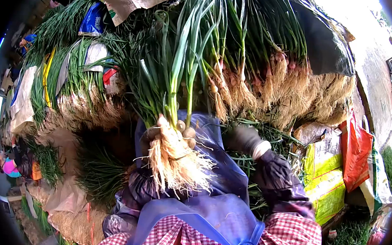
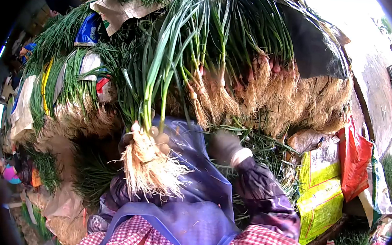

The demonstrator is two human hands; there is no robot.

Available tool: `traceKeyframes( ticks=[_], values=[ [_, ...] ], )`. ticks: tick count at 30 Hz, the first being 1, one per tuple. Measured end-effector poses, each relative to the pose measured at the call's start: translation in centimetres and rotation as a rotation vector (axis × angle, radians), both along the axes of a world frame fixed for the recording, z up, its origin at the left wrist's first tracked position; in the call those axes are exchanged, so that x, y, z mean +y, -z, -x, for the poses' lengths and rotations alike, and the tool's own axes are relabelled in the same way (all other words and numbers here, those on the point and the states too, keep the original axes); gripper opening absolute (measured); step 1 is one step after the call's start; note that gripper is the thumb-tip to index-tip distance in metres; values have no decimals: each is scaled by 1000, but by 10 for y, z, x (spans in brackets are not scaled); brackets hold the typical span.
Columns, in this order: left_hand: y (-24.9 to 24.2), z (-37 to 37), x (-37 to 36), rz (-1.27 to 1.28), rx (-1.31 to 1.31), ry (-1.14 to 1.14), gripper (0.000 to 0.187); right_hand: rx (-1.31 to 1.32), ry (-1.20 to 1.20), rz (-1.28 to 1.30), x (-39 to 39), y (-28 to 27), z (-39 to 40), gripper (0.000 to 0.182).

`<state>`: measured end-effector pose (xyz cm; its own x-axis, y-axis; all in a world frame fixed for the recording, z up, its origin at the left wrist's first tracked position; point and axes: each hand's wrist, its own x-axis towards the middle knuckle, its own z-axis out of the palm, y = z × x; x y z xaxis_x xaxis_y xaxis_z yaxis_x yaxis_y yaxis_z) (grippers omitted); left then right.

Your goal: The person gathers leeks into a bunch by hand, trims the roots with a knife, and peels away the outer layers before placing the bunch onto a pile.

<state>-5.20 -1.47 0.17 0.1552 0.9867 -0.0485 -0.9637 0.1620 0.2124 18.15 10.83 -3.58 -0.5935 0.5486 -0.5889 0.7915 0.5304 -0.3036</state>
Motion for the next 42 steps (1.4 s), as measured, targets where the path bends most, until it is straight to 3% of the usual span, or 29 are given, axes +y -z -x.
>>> traceKeyframes(
  ticks=[1,3,5,7,9,10,11,13,14,15,17,19,20,21,23,25,26,28,29,30,31,33,37,38,41,42],
  values=[
    [0,3,1,-7,-18,1,48,-209,-187,136,-12,7,1,27],
    [0,3,1,-17,-36,6,50,-300,-205,97,-10,10,-17,31],
    [1,0,1,-2,-33,46,53,215,174,-115,-4,-56,3,36],
    [3,-2,2,4,-18,131,56,1119,527,408,-1,-41,31,22],
    [30,4,8,-90,-67,213,59,1160,302,621,-9,-36,47,20],
    [12,-6,3,-77,-77,79,54,903,82,-151,-3,-29,43,21],
    [-7,-15,-3,-66,-82,-55,49,480,73,-485,6,-46,41,16],
    [-6,-8,0,-43,-68,-28,49,845,478,-795,45,-16,24,13],
    [-5,-7,1,-41,-68,-19,49,1084,567,-797,70,-23,19,14],
    [-5,-6,3,-38,-67,-15,49,856,669,-810,80,-47,18,31],
    [-6,-4,6,-46,-72,-14,49,515,742,-531,102,-77,25,38],
    [-9,-4,7,-54,-77,-23,49,504,683,-446,124,-51,31,38],
    [-10,-3,8,-57,-81,-27,50,492,705,-364,116,-64,37,36],
    [-12,-1,9,-60,-89,-25,50,805,695,-271,111,-44,35,31],
    [-13,-6,9,-43,-110,-19,50,1154,755,53,62,-55,43,26],
    [-12,-11,10,-58,-162,-15,50,1036,609,-170,14,-55,51,23],
    [-9,-17,9,-82,-220,-21,50,985,586,-9,-4,-63,55,26],
    [9,-12,13,-162,-250,59,48,1306,654,293,-15,-48,63,21],
    [10,-12,16,-203,-262,99,47,1487,804,515,-13,-47,66,21],
    [6,-13,7,-62,-67,80,48,1266,936,521,1,-52,56,33],
    [-9,-17,5,80,129,61,48,1327,925,662,11,-52,58,33],
    [-3,-12,5,109,78,52,53,1413,860,932,27,-41,62,32],
    [-10,0,8,14,-19,55,54,1436,825,754,2,-36,85,21],
    [-11,1,6,14,-22,49,54,1474,910,845,-10,-49,82,18],
    [-6,4,5,-4,-25,43,55,1584,854,1279,-32,-48,42,18],
    [-4,6,6,-9,-28,41,56,1555,881,1231,-35,-40,27,17]
  ],
)
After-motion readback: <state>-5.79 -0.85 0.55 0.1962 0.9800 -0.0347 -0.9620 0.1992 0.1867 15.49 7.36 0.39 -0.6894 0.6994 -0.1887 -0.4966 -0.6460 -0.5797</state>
